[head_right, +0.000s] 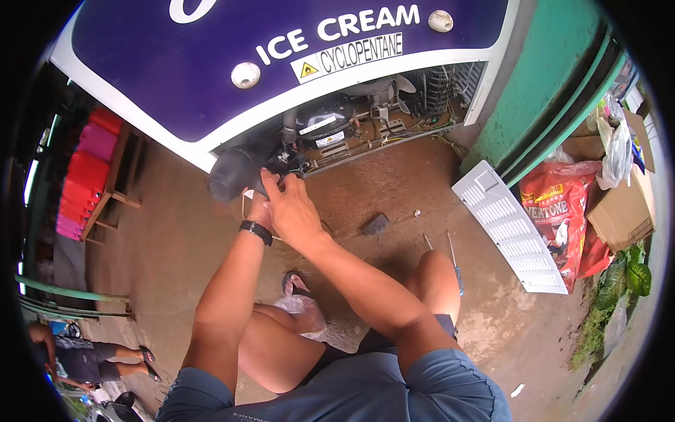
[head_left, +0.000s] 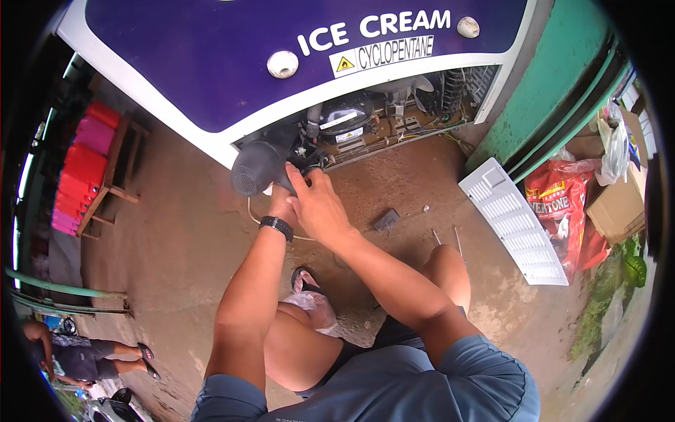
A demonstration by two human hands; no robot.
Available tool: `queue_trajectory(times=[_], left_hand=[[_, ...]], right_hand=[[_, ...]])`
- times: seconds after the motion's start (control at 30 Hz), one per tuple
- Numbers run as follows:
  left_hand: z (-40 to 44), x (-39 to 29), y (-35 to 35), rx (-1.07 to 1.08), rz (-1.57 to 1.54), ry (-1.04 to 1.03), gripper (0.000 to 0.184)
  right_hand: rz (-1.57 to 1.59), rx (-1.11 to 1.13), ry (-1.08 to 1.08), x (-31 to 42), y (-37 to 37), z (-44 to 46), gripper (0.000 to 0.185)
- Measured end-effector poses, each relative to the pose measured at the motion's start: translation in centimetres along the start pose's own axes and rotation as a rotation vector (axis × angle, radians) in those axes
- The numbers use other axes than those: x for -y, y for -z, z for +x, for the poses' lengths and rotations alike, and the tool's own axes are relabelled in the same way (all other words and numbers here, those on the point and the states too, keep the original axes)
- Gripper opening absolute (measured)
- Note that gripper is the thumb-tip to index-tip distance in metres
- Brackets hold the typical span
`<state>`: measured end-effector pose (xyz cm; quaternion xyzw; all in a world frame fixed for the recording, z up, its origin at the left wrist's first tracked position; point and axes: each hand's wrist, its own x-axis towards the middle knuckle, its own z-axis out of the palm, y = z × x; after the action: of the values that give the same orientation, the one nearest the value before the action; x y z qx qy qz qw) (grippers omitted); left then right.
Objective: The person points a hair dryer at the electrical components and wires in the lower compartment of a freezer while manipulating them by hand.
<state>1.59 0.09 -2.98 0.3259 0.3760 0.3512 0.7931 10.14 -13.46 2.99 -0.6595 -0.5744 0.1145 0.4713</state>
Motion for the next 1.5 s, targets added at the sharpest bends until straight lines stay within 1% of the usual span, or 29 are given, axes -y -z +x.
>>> queue_trajectory(times=[0.03,0.1,0.17,0.23,0.3,0.37,0.4,0.43,0.5,0.57,0.6,0.63,0.7,0.73,0.77,0.83,0.87,0.9,0.97,1.0,1.03,1.1,1.13,1.17,1.23,1.27,1.33,1.43,1.5], left_hand=[[0.3,0.4,0.0,-0.003,-0.007,-0.003,0.025],[0.5,0.8,0.0,0.044,0.041,-0.095,0.025],[0.4,0.4,0.3,0.065,0.073,-0.113,0.023],[-0.1,0.4,-0.6,-0.051,0.020,-0.018,0.021],[-0.7,0.9,-0.6,-0.088,0.071,-0.087,0.017],[-0.4,1.3,-0.1,-0.092,0.136,-0.029,0.019],[-0.5,1.8,-0.1,-0.085,0.134,-0.044,0.026],[-0.5,1.9,0.1,-0.084,0.115,-0.050,0.026],[-0.3,2.2,0.6,0.005,0.158,0.000,0.031],[0.4,3.2,0.9,0.002,0.226,-0.161,0.031],[0.5,3.2,1.2,0.005,0.282,-0.165,0.032],[0.9,3.2,1.6,0.008,0.244,-0.179,0.032],[0.9,4.3,2.9,0.025,0.489,-0.388,0.035],[-0.3,2.9,2.1,0.067,0.574,-0.422,0.032],[-2.1,0.5,1.0,0.060,0.557,-0.435,0.032],[-4.5,-3.4,-0.6,0.020,1.128,-0.616,0.038],[-1.1,0.6,2.3,0.157,0.415,-0.350,0.044],[-1.7,0.6,2.5,0.159,0.411,-0.352,0.044],[-3.7,0.0,0.9,0.136,0.281,-0.483,0.049],[-3.9,0.7,0.6,0.081,0.246,-0.447,0.045],[-3.3,0.8,0.8,0.098,0.235,-0.443,0.045],[-2.8,1.4,1.7,0.186,0.491,-0.545,0.040],[-2.6,1.6,2.0,0.192,0.483,-0.545,0.040],[-2.5,1.8,2.3,0.169,0.624,-0.596,0.046],[-2.7,1.6,2.0,0.161,0.769,-0.653,0.052],[-2.9,1.7,1.6,0.156,0.615,-0.615,0.046],[-2.8,1.8,1.3,0.159,0.458,-0.575,0.041],[-2.0,2.0,1.4,0.200,0.509,-0.614,0.033],[-1.6,2.1,1.4,0.212,0.477,-0.555,0.029]], right_hand=[[-0.001,0.000,-0.020,0.2,-0.2,0.5,0.070],[0.004,0.023,-0.028,-0.1,-0.1,0.8,0.070],[0.018,0.006,0.035,-0.6,0.2,0.8,0.070],[-0.039,0.069,0.010,-0.7,1.1,0.6,0.069],[-0.074,0.093,0.019,-1.3,1.2,0.1,0.069],[-0.096,0.105,0.033,-1.6,1.2,-0.1,0.069],[-0.116,0.107,0.048,-1.6,1.2,-0.2,0.069],[-0.138,0.109,0.064,-1.6,1.3,-0.3,0.070],[-0.170,0.117,0.101,-1.3,1.3,-0.5,0.069],[-0.233,0.135,0.116,-1.4,1.6,-0.4,0.069],[-0.225,0.142,0.134,-1.4,1.7,-0.4,0.067],[-0.255,0.159,0.157,-1.3,1.9,-0.1,0.067],[-0.198,0.177,0.137,-1.0,1.9,-0.6,0.064],[-0.189,0.186,0.165,-1.3,1.7,-0.5,0.063],[-0.200,0.194,0.183,-1.2,1.7,-0.5,0.063],[-0.230,0.215,0.181,-0.7,1.8,-0.5,0.061],[-0.231,0.218,0.179,-0.7,1.8,-0.8,0.061],[-0.244,0.216,0.162,-0.6,1.8,-0.8,0.061],[-0.281,0.207,0.140,-0.3,1.9,-0.5,0.062],[-0.283,0.205,0.123,0.0,1.9,-0.6,0.061],[-0.289,0.202,0.111,0.2,2.0,-0.5,0.061],[-0.321,0.217,0.110,0.6,2.1,-0.7,0.061],[-0.334,0.225,0.126,0.7,2.2,-0.5,0.061],[-0.339,0.218,0.120,0.8,2.2,-0.6,0.061],[-0.331,0.215,0.124,0.8,2.2,-0.7,0.062],[-0.338,0.203,0.119,0.7,2.3,-0.8,0.062],[-0.343,0.214,0.118,0.4,2.6,-0.9,0.062],[-0.334,0.239,0.121,0.4,3.1,-0.9,0.061],[-0.334,0.237,0.129,0.2,3.1,-0.8,0.061]])
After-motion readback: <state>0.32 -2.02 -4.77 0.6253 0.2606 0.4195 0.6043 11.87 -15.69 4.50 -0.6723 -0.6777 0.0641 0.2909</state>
